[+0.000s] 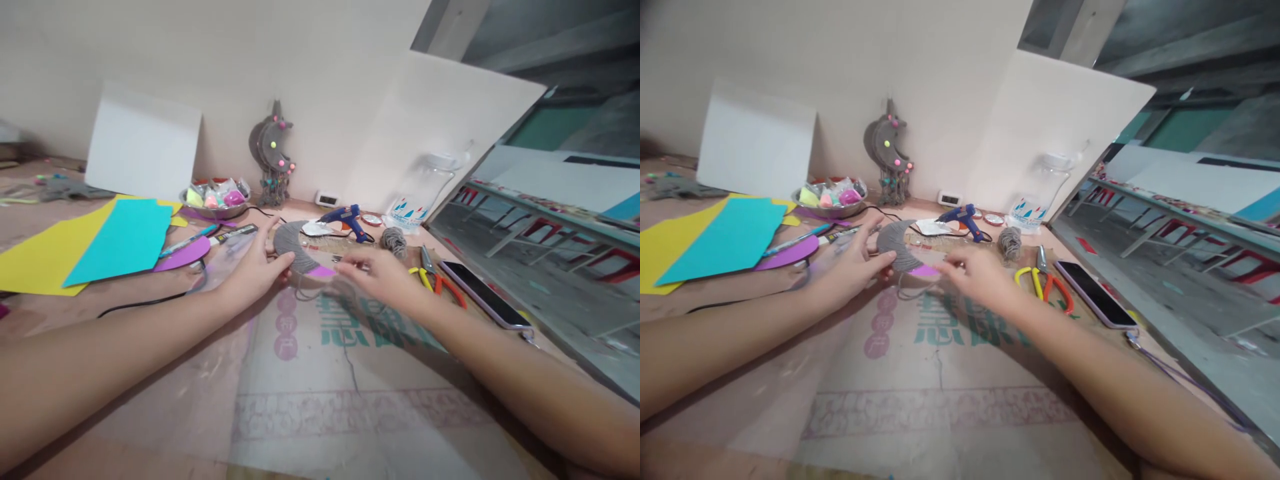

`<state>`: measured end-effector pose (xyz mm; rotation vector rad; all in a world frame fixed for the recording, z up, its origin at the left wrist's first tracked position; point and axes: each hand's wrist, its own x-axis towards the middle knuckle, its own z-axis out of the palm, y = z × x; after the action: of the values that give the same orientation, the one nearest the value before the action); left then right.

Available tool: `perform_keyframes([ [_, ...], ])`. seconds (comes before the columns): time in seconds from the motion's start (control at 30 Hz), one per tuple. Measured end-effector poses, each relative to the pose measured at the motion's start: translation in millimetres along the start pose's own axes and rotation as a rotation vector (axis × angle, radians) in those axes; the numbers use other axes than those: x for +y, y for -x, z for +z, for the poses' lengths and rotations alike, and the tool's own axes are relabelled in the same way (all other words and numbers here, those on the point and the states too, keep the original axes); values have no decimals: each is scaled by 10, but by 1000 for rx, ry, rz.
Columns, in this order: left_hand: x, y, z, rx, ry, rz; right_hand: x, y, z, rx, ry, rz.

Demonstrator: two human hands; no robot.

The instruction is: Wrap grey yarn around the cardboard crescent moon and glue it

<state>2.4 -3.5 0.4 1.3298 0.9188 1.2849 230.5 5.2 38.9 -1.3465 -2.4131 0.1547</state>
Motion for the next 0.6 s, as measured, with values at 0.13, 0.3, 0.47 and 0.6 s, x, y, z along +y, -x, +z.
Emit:
perform_keyframes([
  [0.13,7,0,-6,30,-124,10,-278,177,156,-90,74,-209],
  [0.3,-11,-38,-44,50,-216,52,-271,206,250,-27,200,-229],
  [0.47,-6,-45,-51,30,-278,86,-162,206,296,20,113,-205],
  [0.6,-22,-32,-50,20,-279,74,-150,206,324,42,-12,-267],
])
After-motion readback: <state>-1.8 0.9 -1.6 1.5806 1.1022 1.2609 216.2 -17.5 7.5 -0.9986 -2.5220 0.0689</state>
